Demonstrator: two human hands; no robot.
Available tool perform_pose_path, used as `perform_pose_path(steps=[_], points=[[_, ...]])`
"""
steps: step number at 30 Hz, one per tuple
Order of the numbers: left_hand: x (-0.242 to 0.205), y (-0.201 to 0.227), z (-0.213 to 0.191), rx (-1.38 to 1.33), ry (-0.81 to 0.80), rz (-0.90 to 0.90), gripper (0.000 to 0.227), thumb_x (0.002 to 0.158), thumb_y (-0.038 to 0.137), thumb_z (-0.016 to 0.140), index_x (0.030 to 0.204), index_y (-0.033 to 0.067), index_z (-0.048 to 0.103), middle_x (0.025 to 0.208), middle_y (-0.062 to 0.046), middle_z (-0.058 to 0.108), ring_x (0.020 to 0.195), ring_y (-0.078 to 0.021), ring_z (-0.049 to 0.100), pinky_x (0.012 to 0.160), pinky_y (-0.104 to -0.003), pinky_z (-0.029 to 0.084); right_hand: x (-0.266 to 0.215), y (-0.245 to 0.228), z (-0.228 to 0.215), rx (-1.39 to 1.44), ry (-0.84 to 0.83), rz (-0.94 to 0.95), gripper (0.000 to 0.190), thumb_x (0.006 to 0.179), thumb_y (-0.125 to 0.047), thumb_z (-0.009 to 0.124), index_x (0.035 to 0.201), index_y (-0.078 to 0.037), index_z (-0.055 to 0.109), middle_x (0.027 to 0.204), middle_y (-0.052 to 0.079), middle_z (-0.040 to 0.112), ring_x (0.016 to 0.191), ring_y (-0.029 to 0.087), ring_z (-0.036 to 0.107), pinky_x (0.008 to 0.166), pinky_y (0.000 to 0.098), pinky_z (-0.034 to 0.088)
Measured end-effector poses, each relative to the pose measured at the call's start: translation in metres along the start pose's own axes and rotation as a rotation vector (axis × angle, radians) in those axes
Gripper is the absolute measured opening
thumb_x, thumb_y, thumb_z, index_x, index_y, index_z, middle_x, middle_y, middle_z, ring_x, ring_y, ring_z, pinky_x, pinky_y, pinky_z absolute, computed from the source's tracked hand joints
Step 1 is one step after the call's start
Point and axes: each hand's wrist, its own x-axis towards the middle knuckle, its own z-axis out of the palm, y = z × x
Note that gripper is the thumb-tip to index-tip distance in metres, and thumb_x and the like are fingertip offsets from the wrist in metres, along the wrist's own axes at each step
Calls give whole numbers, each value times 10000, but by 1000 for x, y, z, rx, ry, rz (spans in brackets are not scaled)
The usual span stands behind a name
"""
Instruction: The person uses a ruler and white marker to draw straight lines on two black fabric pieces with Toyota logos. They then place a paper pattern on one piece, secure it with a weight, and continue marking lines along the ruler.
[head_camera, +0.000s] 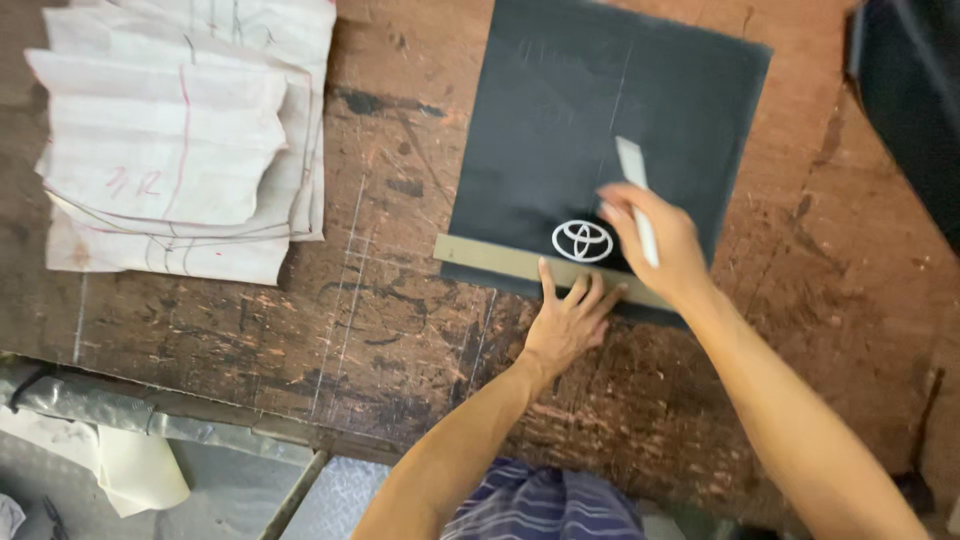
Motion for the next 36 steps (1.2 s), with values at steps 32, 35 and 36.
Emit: perform_pose_path(steps=[32, 35, 36], points=[[254, 236, 23, -489, 313, -74, 618, 924, 231, 694, 1443, -20, 472, 1484, -193, 496, 1441, -352, 411, 1279, -549, 256, -346, 215, -262, -498, 815, 291, 638, 892, -122, 822, 1427, 89, 547, 1252, 271, 660, 1082, 377, 660, 915, 428, 532], [334, 270, 25, -406, 190, 55, 822, 823, 306, 735, 1491, -44, 410, 1528, -211, 427, 1442, -363, 358, 1243, -551, 210, -337, 238, -269, -379, 893, 450, 625, 976, -115, 815, 1513, 60, 547, 1324, 238, 680, 1124, 312, 677, 971, 402, 537], [358, 277, 27, -280, 175, 121, 847, 811, 313, 732, 1516, -12, 394, 1558, -180, 409, 1462, -335, 346, 1246, -527, 211, -332, 245, -272, -393, 887, 421, 604, 996, -101, 804, 1513, 69, 540, 1346, 248, 667, 1167, 312, 672, 1005, 397, 533]])
